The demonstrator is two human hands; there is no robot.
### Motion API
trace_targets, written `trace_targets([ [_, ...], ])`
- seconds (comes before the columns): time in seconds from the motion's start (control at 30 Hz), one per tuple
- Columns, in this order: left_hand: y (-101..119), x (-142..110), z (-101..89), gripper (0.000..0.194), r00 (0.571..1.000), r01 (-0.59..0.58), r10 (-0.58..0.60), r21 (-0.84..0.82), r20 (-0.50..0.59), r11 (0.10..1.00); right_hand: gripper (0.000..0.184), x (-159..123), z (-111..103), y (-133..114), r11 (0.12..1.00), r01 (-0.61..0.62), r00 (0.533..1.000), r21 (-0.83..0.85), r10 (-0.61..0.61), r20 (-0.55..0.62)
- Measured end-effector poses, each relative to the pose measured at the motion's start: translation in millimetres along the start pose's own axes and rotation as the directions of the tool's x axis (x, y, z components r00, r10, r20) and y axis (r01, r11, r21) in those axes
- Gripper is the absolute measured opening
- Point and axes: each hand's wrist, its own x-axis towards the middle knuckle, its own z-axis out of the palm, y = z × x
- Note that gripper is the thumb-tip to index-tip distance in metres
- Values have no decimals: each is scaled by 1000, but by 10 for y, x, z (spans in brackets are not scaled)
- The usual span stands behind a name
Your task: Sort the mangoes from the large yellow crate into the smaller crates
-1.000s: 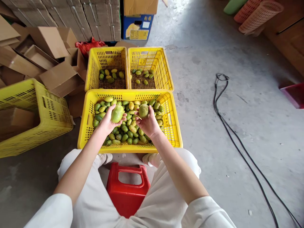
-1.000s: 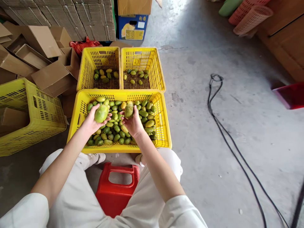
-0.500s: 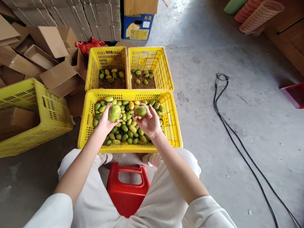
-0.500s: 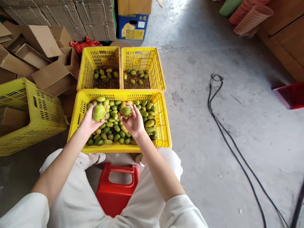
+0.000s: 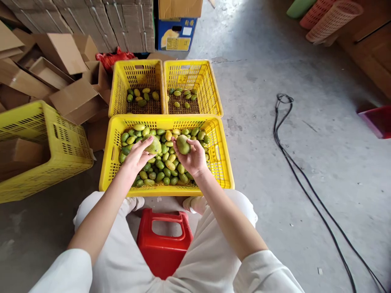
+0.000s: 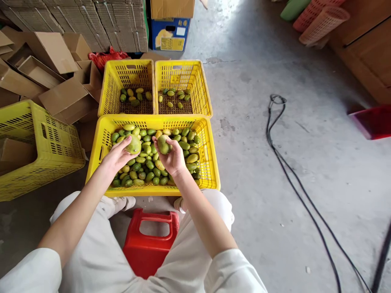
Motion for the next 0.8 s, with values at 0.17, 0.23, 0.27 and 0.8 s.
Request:
trace_targets([
  [0.17,64,-115,110,37,998,2,2,-47,70,999,16,-25,14,-16,999,-27,999,-21,28,25],
  [0.23,95,-161,164,36,998,13,-8,-90,56,996,6,-29,29,-21,999,-30,999,-16,31,20],
  [0.27,107,-172,184,36,999,21,-17,-112,34,993,10,-26,35,-23,999,-34,999,-13,35,17],
  [0.8,94,-46,89,26,998,-22,29,-130,54,991,4,120,-38,39,996,21,997,82,-15,-71],
])
